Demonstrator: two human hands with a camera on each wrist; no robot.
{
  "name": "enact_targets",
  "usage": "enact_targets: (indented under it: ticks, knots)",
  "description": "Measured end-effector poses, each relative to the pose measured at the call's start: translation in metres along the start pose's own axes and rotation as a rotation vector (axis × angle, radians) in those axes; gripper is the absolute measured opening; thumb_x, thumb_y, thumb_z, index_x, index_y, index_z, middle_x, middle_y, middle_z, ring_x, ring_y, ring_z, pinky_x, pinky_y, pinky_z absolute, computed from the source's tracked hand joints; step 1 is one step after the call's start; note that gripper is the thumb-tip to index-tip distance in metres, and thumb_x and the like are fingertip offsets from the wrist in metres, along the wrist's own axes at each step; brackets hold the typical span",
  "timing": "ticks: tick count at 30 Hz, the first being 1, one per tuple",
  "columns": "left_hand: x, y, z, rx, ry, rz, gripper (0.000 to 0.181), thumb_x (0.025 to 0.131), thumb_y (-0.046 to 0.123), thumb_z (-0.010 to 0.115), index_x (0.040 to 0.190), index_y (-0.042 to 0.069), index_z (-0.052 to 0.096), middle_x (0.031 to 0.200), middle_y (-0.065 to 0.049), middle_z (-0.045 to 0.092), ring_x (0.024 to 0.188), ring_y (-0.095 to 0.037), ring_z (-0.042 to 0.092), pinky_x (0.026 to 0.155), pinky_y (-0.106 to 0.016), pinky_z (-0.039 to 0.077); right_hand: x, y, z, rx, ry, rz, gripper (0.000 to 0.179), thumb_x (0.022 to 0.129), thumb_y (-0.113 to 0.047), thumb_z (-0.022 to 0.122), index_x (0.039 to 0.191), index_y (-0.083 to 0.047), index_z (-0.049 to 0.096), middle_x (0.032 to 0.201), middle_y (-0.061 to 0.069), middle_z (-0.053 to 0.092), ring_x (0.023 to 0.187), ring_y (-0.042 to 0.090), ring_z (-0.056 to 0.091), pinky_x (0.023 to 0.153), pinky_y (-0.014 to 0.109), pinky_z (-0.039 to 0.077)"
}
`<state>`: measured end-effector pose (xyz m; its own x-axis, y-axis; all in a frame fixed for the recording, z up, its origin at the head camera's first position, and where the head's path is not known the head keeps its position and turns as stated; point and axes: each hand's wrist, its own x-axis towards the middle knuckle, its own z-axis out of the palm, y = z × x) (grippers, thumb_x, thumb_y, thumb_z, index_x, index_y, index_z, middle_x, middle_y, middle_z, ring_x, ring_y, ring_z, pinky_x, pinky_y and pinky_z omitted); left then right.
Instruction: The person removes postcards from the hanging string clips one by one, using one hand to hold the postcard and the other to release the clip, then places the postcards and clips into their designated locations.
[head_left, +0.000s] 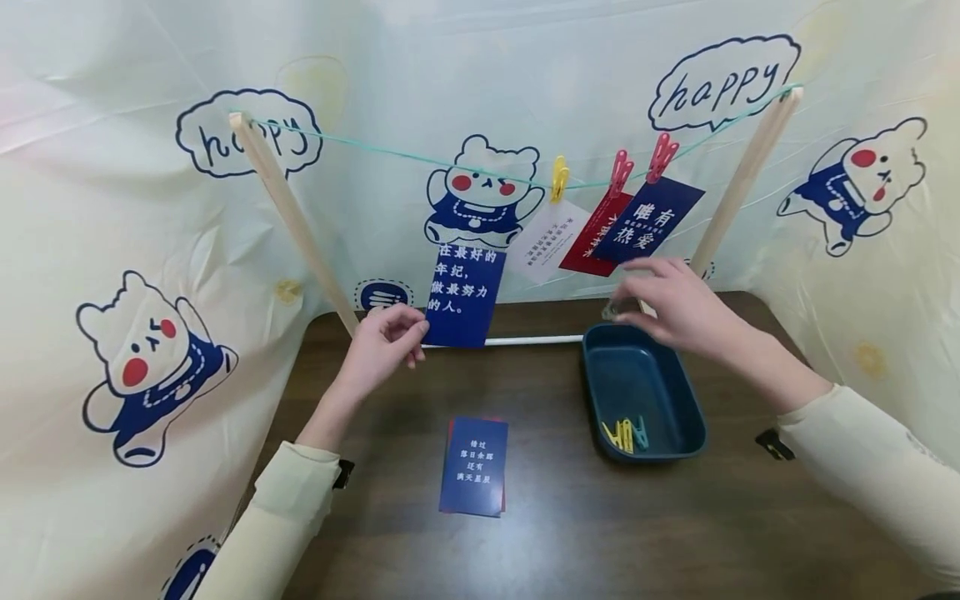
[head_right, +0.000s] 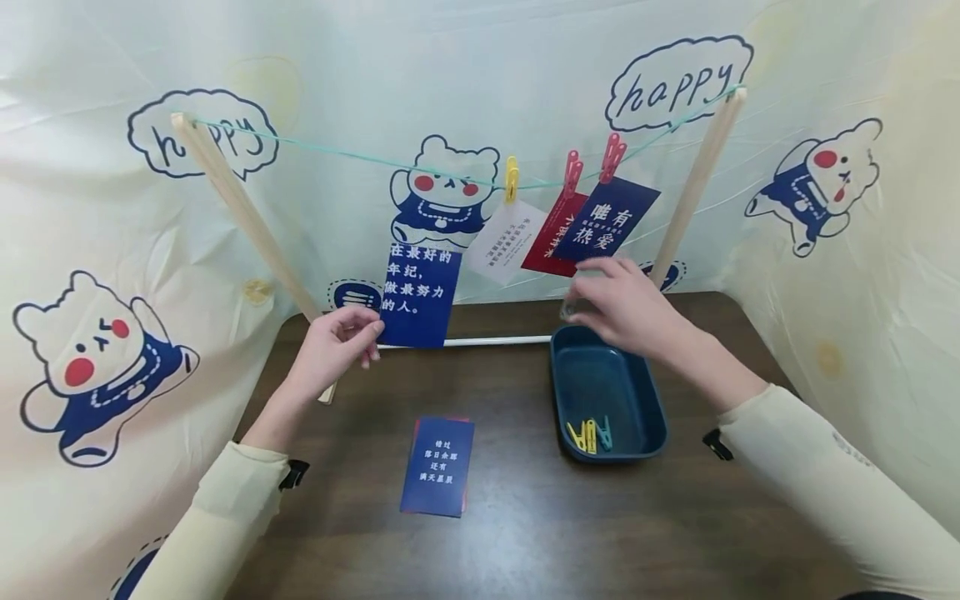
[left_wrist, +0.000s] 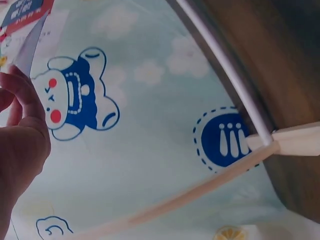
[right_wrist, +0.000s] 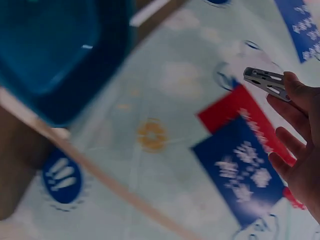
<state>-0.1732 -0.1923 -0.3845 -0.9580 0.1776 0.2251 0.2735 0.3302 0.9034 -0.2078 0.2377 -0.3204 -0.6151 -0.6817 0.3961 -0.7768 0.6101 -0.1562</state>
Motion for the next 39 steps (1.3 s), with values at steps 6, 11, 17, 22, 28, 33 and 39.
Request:
enact_targets:
  ticks: [6, 11, 17, 22, 28, 33, 39]
  knots:
    - [-0.018, -0.008, 0.012, -0.043, -0.160, -0.103, 0.011, 0.104, 0.005, 0.063, 0.108, -0.004, 0.066, 0.080, -0.017, 0.071, 0.062, -0.023, 0.071, 0.061, -0.040, 0.062, -0.033, 0.008, 0.022, 0.009, -0.108, 0.058, 0.031, 0.081, -0.008, 0.089, 0.108, -0.009, 0.075, 0.114, 0.013, 0.075, 0.124, 0.041, 0.060, 0.102, 0.065, 0.045]
    - [-0.029, -0.017, 0.022, -0.052, -0.263, -0.154, 0.012, 0.104, 0.003, 0.062, 0.111, -0.005, 0.065, 0.085, -0.019, 0.071, 0.065, -0.025, 0.073, 0.060, -0.043, 0.063, -0.050, 0.012, 0.040, 0.029, -0.178, 0.115, 0.031, 0.081, -0.010, 0.090, 0.108, -0.009, 0.075, 0.115, 0.014, 0.074, 0.122, 0.040, 0.061, 0.103, 0.066, 0.046]
    - [-0.039, -0.027, 0.032, -0.029, -0.331, -0.200, 0.010, 0.104, 0.004, 0.062, 0.110, -0.003, 0.064, 0.085, -0.016, 0.071, 0.065, -0.025, 0.073, 0.061, -0.041, 0.063, -0.062, 0.013, 0.056, 0.051, -0.229, 0.135, 0.029, 0.081, -0.011, 0.090, 0.107, -0.009, 0.075, 0.112, 0.012, 0.074, 0.118, 0.039, 0.062, 0.102, 0.065, 0.047]
    - [-0.047, -0.038, 0.036, 0.013, -0.380, -0.338, 0.009, 0.104, 0.002, 0.060, 0.106, -0.006, 0.062, 0.084, -0.021, 0.071, 0.064, -0.022, 0.074, 0.067, -0.047, 0.064, -0.068, 0.014, 0.065, 0.062, -0.275, 0.150, 0.027, 0.085, -0.015, 0.088, 0.108, -0.009, 0.076, 0.113, 0.011, 0.074, 0.118, 0.038, 0.062, 0.101, 0.062, 0.048]
    - [-0.062, -0.053, 0.042, -0.012, -0.454, -0.498, 0.006, 0.103, -0.001, 0.057, 0.102, -0.007, 0.059, 0.080, -0.017, 0.070, 0.064, -0.023, 0.075, 0.067, -0.046, 0.064, -0.076, 0.016, 0.077, 0.063, -0.308, 0.149, 0.025, 0.085, -0.016, 0.087, 0.106, -0.011, 0.074, 0.109, 0.008, 0.074, 0.117, 0.038, 0.063, 0.099, 0.061, 0.049]
    - [-0.072, -0.060, 0.049, 0.002, -0.479, -0.585, 0.005, 0.101, -0.003, 0.056, 0.097, -0.004, 0.058, 0.075, -0.016, 0.069, 0.060, -0.023, 0.074, 0.062, -0.039, 0.063, -0.082, 0.019, 0.082, 0.083, -0.336, 0.183, 0.025, 0.086, -0.015, 0.086, 0.108, -0.010, 0.074, 0.110, 0.009, 0.073, 0.115, 0.037, 0.063, 0.097, 0.060, 0.051]
    - [-0.078, -0.064, 0.054, 0.087, -0.460, -0.613, 0.011, 0.100, -0.001, 0.058, 0.090, -0.002, 0.059, 0.070, -0.016, 0.067, 0.056, -0.021, 0.073, 0.054, -0.031, 0.060, -0.086, 0.022, 0.086, 0.107, -0.357, 0.205, 0.025, 0.088, -0.017, 0.085, 0.109, -0.009, 0.073, 0.108, 0.008, 0.073, 0.112, 0.035, 0.063, 0.095, 0.059, 0.052]
